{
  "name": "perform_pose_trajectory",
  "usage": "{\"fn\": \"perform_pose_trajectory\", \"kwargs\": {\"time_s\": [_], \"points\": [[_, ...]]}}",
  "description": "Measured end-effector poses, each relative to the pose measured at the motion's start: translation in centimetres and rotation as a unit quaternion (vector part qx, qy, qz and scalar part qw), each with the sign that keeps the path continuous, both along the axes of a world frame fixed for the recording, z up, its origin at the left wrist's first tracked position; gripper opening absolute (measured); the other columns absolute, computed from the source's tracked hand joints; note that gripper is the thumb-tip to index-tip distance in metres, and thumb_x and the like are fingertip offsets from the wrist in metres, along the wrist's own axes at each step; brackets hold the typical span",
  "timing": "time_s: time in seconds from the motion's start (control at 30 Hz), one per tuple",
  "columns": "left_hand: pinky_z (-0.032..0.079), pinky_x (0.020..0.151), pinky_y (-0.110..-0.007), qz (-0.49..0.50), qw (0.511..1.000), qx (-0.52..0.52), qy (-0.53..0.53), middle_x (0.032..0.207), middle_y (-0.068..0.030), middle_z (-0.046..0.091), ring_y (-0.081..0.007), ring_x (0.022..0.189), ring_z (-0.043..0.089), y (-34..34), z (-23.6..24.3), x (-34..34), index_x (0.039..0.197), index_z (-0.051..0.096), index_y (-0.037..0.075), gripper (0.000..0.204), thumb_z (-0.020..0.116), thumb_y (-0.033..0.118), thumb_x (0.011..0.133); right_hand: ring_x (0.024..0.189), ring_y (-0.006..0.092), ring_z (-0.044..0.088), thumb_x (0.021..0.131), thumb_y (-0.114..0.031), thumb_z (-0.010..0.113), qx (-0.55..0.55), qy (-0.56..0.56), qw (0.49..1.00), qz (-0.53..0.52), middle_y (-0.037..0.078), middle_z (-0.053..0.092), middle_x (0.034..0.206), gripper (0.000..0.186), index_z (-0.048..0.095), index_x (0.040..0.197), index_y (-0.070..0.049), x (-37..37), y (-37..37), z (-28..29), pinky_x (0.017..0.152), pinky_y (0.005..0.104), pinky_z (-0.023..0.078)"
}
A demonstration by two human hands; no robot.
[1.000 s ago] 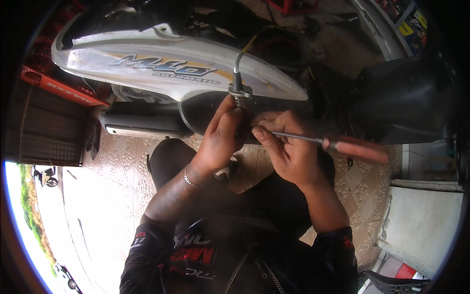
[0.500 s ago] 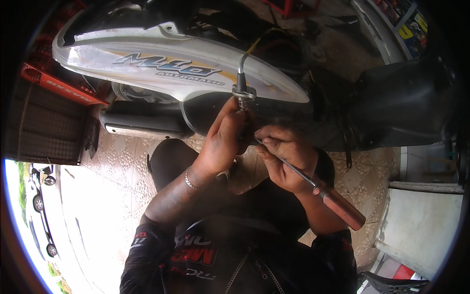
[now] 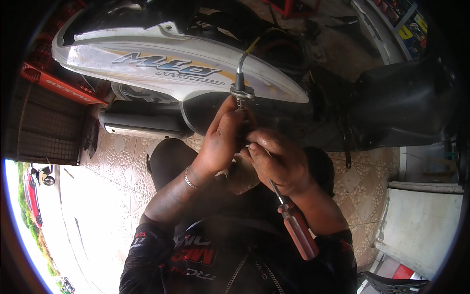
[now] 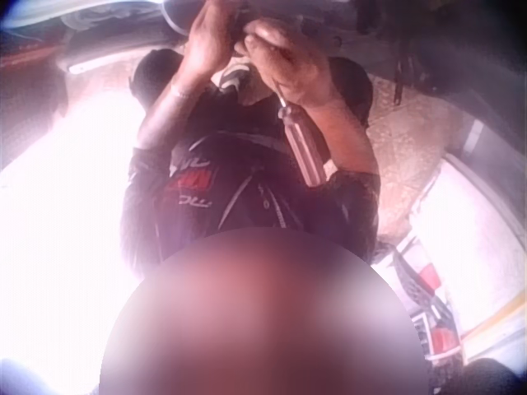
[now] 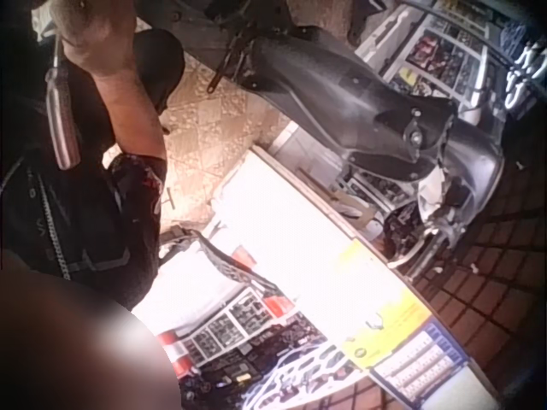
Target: The person assembles a throttle cable housing with a metal spring and connector, then uses a screwdriver to tighten a screw on the connector. They insert the cable into the scooter's engine area and adjust internal wiring.
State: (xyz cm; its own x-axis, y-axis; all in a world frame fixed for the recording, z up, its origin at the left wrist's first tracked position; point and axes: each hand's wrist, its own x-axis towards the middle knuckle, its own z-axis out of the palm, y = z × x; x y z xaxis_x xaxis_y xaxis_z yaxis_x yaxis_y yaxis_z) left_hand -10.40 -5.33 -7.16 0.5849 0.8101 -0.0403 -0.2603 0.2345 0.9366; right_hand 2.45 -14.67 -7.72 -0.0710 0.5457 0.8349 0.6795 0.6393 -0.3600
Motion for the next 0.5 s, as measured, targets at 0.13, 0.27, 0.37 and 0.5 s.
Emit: {"fn": "perform_pose_trajectory", "kwargs": {"time_s": [0.13,0.27,0.37,0.5], "points": [[0.033,0.051,-0.018,-0.026,0.999,-0.034,0.033,0.084,0.0046,0.052,-0.0022,0.062,0.042,0.5,-0.5,-0.7,0.122,0.054,0.011,0.026,0.039,0.022,0.103,0.086,0.0294,0.072,0.086,-0.009,0.077,-0.088,0.095,0.992,0.003,0.014,0.070,0.098,0.018,0.065,0.096,-0.001,0.3,0.5,0.9,0.072,0.0352,0.060],[0.031,0.049,-0.017,-0.020,0.999,0.021,0.043,0.083,0.0054,0.050,-0.0013,0.060,0.041,0.6,-0.8,-0.5,0.123,0.053,0.012,0.026,0.039,0.022,0.104,0.081,0.0247,0.071,0.092,-0.006,0.073,-0.138,0.092,0.986,0.015,0.015,0.072,0.098,0.012,0.064,0.094,0.001,1.0,0.9,1.7,0.069,0.0313,0.056],[0.030,0.048,-0.018,-0.005,0.999,-0.029,0.032,0.083,0.0056,0.050,-0.0013,0.058,0.040,0.3,-0.4,-0.3,0.125,0.053,0.012,0.027,0.039,0.022,0.104,0.085,0.0185,0.070,0.093,-0.006,0.073,-0.180,0.132,0.974,0.037,0.014,0.070,0.100,0.012,0.063,0.093,0.002,1.4,1.3,1.8,0.072,0.0301,0.055],[0.030,0.047,-0.018,0.001,0.997,-0.058,0.058,0.082,0.0051,0.050,-0.0018,0.058,0.040,0.0,0.1,-0.3,0.126,0.053,0.012,0.028,0.039,0.022,0.104,0.081,0.0132,0.067,0.095,-0.006,0.071,-0.257,0.160,0.952,0.053,0.011,0.069,0.094,0.013,0.060,0.093,0.003,2.2,1.7,1.7,0.072,0.0276,0.054]]}}
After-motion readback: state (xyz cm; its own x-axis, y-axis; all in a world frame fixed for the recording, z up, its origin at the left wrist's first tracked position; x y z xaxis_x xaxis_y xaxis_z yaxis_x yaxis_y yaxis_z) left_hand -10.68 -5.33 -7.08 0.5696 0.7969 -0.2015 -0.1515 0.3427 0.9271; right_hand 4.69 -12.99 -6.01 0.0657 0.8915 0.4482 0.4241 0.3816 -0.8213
